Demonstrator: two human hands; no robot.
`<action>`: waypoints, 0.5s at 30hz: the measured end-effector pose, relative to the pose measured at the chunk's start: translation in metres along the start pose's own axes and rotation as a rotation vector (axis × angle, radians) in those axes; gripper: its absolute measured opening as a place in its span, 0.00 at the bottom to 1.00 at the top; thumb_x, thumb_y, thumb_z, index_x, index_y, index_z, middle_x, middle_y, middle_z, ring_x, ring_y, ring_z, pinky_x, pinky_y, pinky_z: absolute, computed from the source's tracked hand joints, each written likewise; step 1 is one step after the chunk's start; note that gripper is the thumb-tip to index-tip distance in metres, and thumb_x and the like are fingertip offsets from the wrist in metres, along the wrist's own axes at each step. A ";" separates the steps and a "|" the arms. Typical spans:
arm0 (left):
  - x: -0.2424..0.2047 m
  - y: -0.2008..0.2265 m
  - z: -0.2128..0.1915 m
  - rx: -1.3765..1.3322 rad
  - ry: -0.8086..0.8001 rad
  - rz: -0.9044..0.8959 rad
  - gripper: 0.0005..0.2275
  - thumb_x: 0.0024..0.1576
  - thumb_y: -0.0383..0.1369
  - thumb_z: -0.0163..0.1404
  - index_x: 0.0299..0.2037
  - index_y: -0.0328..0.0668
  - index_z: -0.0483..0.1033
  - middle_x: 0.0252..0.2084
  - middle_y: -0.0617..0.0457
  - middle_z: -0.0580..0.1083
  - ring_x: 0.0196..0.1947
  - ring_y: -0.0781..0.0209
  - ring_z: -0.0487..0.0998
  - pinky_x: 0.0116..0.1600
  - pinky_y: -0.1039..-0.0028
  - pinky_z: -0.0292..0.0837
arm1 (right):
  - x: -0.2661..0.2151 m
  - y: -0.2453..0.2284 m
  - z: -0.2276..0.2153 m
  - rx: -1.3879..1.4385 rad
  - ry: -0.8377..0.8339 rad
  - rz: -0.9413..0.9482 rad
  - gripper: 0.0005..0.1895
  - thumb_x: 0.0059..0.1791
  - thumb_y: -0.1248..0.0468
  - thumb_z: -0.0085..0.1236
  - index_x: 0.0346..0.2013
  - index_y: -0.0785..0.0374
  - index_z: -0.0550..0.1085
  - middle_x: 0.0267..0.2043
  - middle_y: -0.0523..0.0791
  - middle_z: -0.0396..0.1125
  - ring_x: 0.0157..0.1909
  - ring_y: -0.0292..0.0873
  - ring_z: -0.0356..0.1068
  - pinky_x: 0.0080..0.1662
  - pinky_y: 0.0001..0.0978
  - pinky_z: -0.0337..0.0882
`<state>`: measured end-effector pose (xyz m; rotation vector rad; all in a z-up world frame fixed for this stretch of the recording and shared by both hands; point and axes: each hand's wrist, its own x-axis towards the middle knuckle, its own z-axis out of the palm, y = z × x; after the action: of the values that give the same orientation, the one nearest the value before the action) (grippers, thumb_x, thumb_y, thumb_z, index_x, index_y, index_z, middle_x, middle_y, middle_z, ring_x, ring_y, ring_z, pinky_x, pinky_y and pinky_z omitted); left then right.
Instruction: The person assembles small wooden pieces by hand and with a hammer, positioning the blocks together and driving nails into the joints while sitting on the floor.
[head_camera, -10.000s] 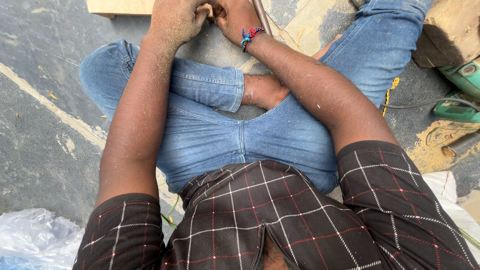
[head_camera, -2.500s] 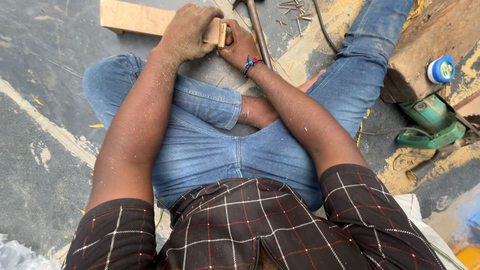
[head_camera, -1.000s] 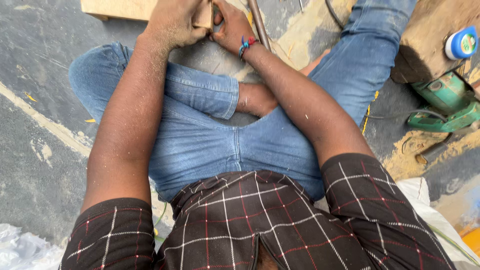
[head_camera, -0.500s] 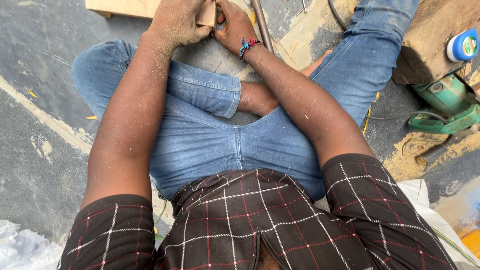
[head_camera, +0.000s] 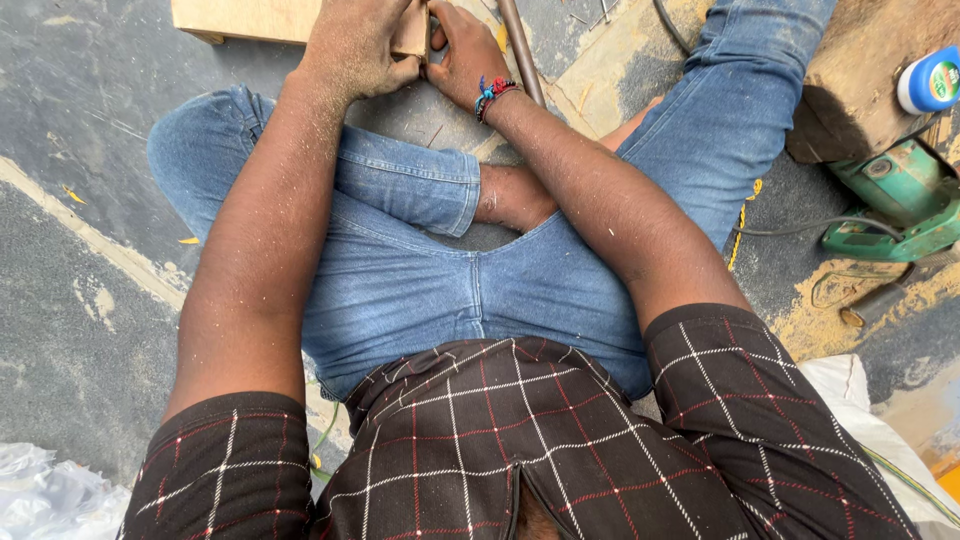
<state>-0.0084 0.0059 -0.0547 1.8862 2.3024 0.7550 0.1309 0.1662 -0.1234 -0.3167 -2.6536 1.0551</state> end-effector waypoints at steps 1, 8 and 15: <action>0.000 0.002 -0.001 0.005 0.009 0.010 0.29 0.44 0.36 0.62 0.58 0.43 0.72 0.52 0.40 0.75 0.53 0.36 0.75 0.57 0.49 0.68 | -0.001 0.000 0.000 -0.017 -0.003 0.006 0.30 0.42 0.69 0.66 0.57 0.58 0.67 0.37 0.45 0.67 0.39 0.47 0.72 0.42 0.41 0.76; 0.004 0.010 -0.012 0.041 0.023 0.009 0.29 0.43 0.38 0.63 0.58 0.45 0.73 0.49 0.41 0.76 0.52 0.37 0.76 0.59 0.49 0.66 | 0.002 0.000 0.002 0.003 0.054 -0.037 0.29 0.43 0.67 0.69 0.56 0.59 0.68 0.36 0.46 0.67 0.39 0.49 0.72 0.43 0.44 0.74; 0.003 0.010 -0.011 0.034 0.009 0.001 0.28 0.43 0.36 0.61 0.57 0.45 0.73 0.51 0.42 0.77 0.54 0.37 0.76 0.61 0.49 0.64 | 0.001 -0.006 0.002 0.012 0.032 0.012 0.27 0.43 0.65 0.68 0.54 0.59 0.68 0.36 0.47 0.66 0.39 0.50 0.72 0.42 0.45 0.74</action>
<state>-0.0037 0.0067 -0.0400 1.9020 2.3347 0.7297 0.1289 0.1614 -0.1204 -0.3439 -2.6197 1.0598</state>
